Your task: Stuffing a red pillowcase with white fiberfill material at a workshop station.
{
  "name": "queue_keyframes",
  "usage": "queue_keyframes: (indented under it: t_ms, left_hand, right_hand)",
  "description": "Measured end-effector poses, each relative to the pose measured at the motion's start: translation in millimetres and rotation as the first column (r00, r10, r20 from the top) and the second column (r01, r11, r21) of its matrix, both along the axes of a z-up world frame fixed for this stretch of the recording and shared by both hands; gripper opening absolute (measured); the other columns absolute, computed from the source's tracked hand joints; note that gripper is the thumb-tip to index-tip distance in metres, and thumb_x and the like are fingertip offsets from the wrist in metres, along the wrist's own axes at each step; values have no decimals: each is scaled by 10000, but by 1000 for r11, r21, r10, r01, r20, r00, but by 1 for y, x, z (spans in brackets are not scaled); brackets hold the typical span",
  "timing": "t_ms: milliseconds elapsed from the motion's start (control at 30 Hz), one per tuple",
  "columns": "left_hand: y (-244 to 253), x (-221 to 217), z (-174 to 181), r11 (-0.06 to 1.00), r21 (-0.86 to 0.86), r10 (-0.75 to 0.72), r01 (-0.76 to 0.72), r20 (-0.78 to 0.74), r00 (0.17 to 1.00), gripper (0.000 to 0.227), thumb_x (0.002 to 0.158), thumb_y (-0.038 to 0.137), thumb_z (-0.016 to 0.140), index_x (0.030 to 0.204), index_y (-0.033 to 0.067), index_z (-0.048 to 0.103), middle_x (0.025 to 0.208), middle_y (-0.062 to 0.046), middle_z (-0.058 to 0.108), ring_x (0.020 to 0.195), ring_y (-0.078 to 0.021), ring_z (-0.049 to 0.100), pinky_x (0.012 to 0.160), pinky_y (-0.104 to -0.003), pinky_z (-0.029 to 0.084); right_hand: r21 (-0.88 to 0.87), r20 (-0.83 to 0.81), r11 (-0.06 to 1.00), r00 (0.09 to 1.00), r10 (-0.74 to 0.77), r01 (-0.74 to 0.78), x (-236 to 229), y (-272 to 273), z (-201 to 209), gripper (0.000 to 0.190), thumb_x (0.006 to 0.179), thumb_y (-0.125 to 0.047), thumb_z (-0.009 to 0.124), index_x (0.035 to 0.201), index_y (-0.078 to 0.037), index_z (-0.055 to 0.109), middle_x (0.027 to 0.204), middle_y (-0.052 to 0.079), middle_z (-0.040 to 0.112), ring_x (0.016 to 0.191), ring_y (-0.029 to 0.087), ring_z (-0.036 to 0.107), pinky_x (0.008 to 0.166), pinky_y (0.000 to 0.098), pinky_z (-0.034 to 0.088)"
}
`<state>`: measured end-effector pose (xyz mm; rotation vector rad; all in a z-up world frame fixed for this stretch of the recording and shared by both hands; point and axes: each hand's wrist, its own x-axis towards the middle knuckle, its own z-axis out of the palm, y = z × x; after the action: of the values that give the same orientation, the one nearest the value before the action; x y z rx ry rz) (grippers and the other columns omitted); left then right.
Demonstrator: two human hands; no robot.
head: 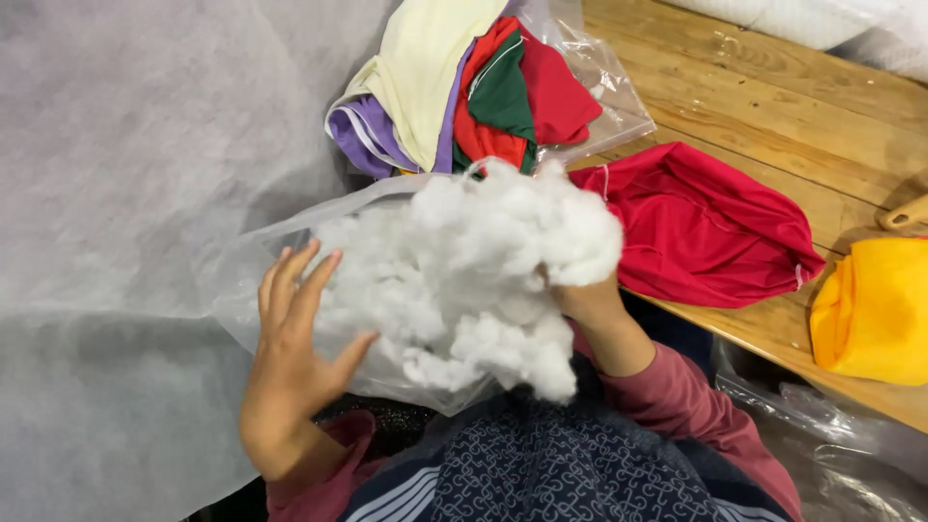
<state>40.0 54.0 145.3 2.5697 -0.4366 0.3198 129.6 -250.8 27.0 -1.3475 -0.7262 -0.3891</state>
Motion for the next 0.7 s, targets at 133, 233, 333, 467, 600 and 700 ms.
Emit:
queue_keyframes:
  t_ms: [133, 233, 333, 467, 600, 700]
  left_hand:
    - [-38, -20, 8, 934, -45, -343, 356, 179, 922, 1344, 665, 816, 769, 1693, 289, 83, 1747, -231, 97, 1632, -558, 63, 1292, -813, 129]
    - [-73, -4, -37, 982, 24, -186, 186, 252, 950, 1203, 805, 889, 519, 1693, 252, 15, 1740, -291, 43, 1635, -553, 34, 1301, -771, 109]
    - [-73, 30, -70, 986, -162, 24, 50, 424, 905, 965, 841, 456, 788, 1612, 127, 311, 1463, -226, 499, 1336, -430, 570, 1103, -506, 488]
    - [-49, 36, -110, 976, -208, -15, 62, 218, 976, 721, 723, 376, 875, 1350, 138, 609, 1063, -48, 636, 971, -284, 713, 879, -359, 586]
    - [-51, 38, -111, 991, -113, -41, 66, 215, 976, 465, 712, 267, 860, 1109, 174, 636, 873, 53, 557, 771, -183, 669, 718, -286, 573]
    - [-56, 37, -82, 998, 47, -48, 36, 296, 954, 188, 823, 129, 744, 872, 178, 570, 724, 73, 456, 639, -147, 577, 581, -240, 497]
  right_hand:
    - [-21, -12, 999, 999, -36, 36, -19, 35, -6, 480, 723, -404, 923, 928, -3, 757, 950, 151, 740, 902, 311, 715, 872, 396, 579]
    - [-27, -26, 999, 999, -48, 47, -17, 80, -5, 535, 697, -449, 939, 949, -14, 758, 976, 140, 745, 941, 307, 722, 900, 390, 582]
    - [-39, -25, 997, 997, -72, 71, -18, 91, -7, 591, 670, -494, 955, 969, -25, 758, 1002, 130, 751, 981, 303, 729, 928, 385, 585]
    - [-119, -24, 993, 999, -29, 26, -28, 77, -10, 301, 810, -317, 899, 830, -59, 745, 832, 61, 737, 795, 265, 718, 803, 387, 593]
    - [-83, -38, 996, 999, -20, 17, -34, 63, -2, 371, 765, -413, 907, 766, -90, 725, 749, 43, 682, 695, 221, 649, 738, 357, 571]
    - [-7, -68, 1000, 998, 11, -12, -34, 49, -17, 502, 640, -496, 977, 733, -67, 734, 726, 53, 693, 680, 205, 619, 734, 346, 560]
